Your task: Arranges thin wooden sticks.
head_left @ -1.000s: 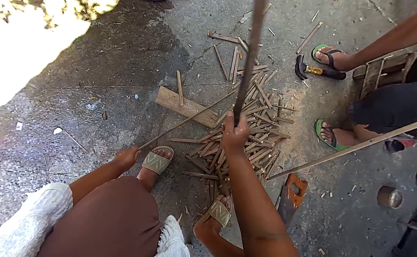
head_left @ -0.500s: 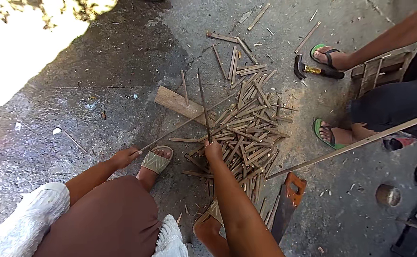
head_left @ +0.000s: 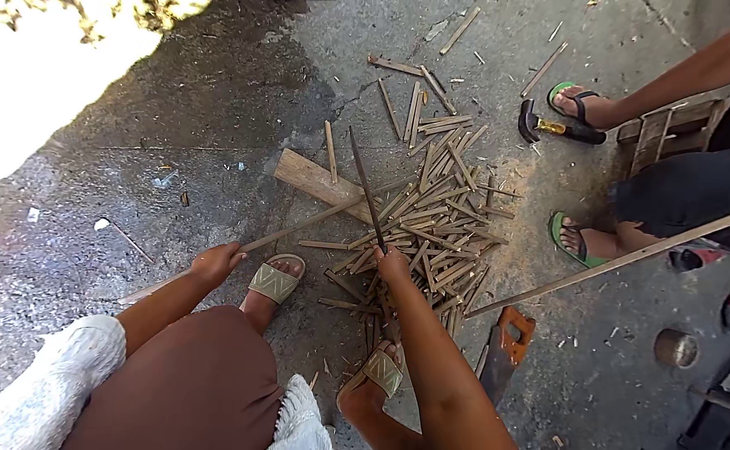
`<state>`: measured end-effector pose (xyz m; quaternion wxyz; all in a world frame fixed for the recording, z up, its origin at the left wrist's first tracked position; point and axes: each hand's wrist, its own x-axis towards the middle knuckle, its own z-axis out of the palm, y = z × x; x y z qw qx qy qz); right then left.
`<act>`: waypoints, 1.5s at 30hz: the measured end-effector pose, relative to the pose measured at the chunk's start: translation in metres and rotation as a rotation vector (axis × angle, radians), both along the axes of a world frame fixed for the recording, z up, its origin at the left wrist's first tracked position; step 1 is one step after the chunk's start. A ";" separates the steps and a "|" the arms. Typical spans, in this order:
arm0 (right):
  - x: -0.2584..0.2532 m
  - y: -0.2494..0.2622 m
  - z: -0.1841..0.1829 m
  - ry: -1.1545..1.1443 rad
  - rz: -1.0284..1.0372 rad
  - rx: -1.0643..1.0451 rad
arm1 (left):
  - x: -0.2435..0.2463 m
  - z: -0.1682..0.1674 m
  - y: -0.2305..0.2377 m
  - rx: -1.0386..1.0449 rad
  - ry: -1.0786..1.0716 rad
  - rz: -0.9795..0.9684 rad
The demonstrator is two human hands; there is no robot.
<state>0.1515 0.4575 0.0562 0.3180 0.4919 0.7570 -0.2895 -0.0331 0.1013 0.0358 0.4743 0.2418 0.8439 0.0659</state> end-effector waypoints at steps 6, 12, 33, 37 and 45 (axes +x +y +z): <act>-0.028 -0.007 0.060 0.306 -0.008 0.198 | 0.012 -0.006 0.005 -0.069 0.103 -0.085; -0.042 -0.022 0.064 1.321 -0.077 0.448 | 0.011 -0.002 0.013 -0.139 0.087 -0.065; -0.031 -0.033 0.021 0.640 -0.105 0.311 | -0.006 0.042 0.002 0.019 -0.314 0.157; -0.030 -0.037 -0.011 0.337 -0.032 0.178 | -0.016 0.062 0.004 -0.073 -0.236 0.066; -0.039 -0.039 0.003 0.278 -0.046 0.170 | -0.021 0.069 0.013 -0.166 -0.221 -0.001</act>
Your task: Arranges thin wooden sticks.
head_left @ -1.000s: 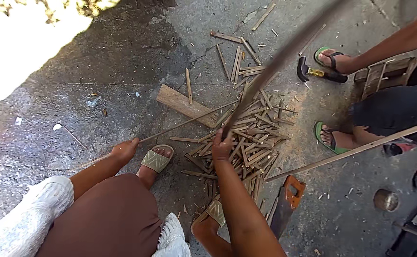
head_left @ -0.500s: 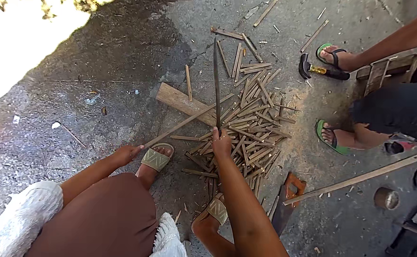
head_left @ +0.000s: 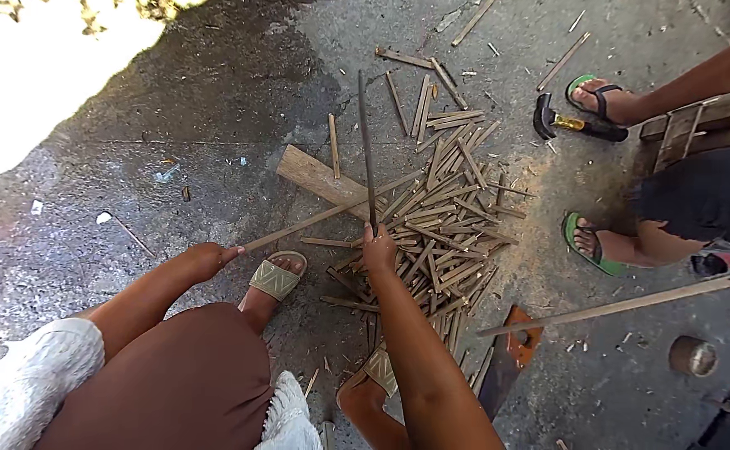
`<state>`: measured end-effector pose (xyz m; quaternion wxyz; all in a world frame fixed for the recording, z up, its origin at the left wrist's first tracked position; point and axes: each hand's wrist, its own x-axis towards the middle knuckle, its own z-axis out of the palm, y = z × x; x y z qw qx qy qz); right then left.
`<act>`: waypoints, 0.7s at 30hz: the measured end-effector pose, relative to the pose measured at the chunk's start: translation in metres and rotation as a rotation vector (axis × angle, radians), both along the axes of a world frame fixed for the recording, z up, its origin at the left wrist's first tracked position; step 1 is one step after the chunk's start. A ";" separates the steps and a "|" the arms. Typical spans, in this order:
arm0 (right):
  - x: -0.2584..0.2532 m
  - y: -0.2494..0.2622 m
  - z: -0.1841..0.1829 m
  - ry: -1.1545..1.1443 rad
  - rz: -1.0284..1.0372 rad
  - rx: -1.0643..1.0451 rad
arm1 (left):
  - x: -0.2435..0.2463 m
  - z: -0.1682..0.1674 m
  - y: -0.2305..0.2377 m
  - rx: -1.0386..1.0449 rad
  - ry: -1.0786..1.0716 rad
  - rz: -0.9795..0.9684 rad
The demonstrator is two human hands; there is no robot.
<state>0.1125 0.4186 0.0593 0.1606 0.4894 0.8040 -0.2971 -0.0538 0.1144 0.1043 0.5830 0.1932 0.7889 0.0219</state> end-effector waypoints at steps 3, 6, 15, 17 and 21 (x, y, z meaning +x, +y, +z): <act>0.011 -0.005 -0.009 0.086 -0.029 0.026 | -0.002 0.010 0.005 -0.011 0.026 -0.023; 0.019 -0.007 -0.023 -0.156 0.030 -0.087 | -0.001 0.020 0.008 -0.021 0.052 -0.023; 0.033 -0.017 -0.024 0.081 -0.205 -0.191 | 0.033 -0.025 -0.012 0.362 0.163 0.077; 0.032 -0.015 -0.017 0.136 -0.293 -0.216 | 0.038 -0.038 -0.006 0.402 0.171 0.037; 0.027 -0.006 0.002 0.067 -0.280 -0.097 | 0.041 -0.050 0.013 0.206 0.167 -0.087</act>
